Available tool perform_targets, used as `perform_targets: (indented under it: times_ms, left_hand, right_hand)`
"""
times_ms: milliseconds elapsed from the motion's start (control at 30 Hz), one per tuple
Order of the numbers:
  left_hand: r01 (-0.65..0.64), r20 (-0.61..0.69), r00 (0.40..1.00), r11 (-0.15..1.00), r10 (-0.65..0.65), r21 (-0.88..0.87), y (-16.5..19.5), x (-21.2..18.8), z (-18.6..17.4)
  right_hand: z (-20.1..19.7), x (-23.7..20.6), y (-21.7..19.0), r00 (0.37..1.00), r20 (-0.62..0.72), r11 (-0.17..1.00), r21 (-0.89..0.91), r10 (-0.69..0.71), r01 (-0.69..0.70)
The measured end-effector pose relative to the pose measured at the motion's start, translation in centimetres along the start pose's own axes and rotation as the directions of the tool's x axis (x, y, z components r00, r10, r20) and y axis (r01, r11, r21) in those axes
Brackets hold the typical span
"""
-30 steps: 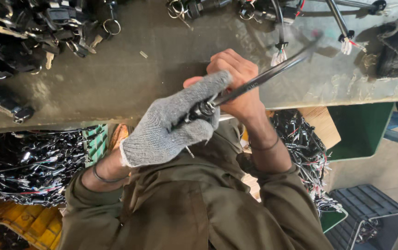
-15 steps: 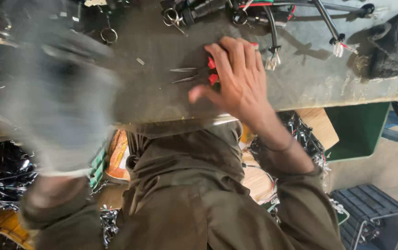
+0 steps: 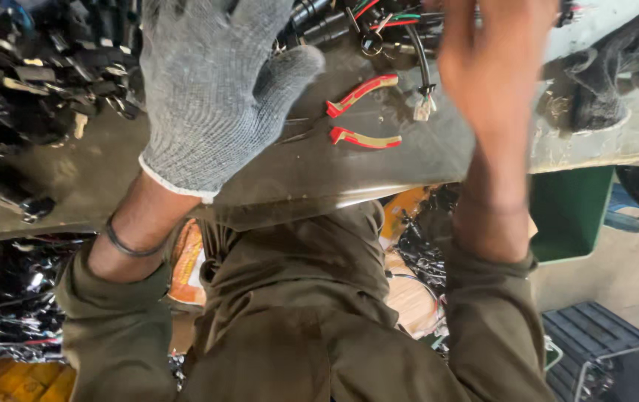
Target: The person uses pliers to strip the insulation from the ends of black wires and then attaches them to small cylindrical electrical components. The person handles the wires and components one at a time, repeating the process throughout the clip.
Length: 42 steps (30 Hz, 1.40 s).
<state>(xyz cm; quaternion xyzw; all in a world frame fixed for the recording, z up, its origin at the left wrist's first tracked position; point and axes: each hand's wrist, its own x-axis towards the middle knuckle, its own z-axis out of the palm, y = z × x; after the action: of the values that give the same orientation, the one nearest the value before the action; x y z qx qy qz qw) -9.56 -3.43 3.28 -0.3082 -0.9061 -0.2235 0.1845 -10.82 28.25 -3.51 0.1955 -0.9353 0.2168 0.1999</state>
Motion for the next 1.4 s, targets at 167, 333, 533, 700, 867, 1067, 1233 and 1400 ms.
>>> perform_targets:
  times_ms: [167,333,533,700,867,1067,1233,1400]
  left_hand:
    - [0.054,0.151,0.988,0.861,0.026,-0.506,2.3,-0.5,1.9]
    - [0.331,0.251,0.943,0.587,-0.216,-0.739,5.8,-3.3,4.2]
    - [0.319,0.333,0.927,0.825,-0.170,-0.467,6.2,-5.0,4.6]
    - [0.440,0.569,0.821,0.687,-0.046,-0.579,5.3,-5.5,5.3]
    - [0.288,0.259,0.957,0.516,-0.129,-0.807,3.5,-5.6,3.3]
    - [0.184,0.290,0.749,-0.233,-0.596,-0.955,4.2,-5.6,0.8]
    - [0.233,0.329,0.847,-0.266,-0.417,-0.935,3.3,-4.7,0.4]
    - [0.119,0.334,0.795,-0.409,-0.506,-0.905,3.2,-4.0,0.3]
  right_hand:
    - [-5.7,-0.2,-9.2,0.980,-0.168,0.991,-0.100,-0.106,0.090]
    - [-0.3,-1.3,-12.3,0.798,-0.232,0.681,0.677,0.556,-0.278]
    - [0.3,-5.1,-14.3,0.801,-0.032,0.460,0.832,0.598,-0.311]
    - [-3.6,-3.2,-19.5,0.878,0.227,0.123,0.945,0.422,-0.303]
    - [-3.9,-3.3,-16.8,0.977,0.131,0.720,0.661,0.167,-0.212]
    - [0.6,-4.4,-15.6,0.994,0.106,0.936,0.351,-0.023,-0.016]
    - [0.3,-4.0,-14.2,0.994,0.112,0.908,0.417,-0.017,-0.031]
    - [0.5,-4.5,-14.8,0.981,0.183,0.848,0.509,0.061,-0.147]
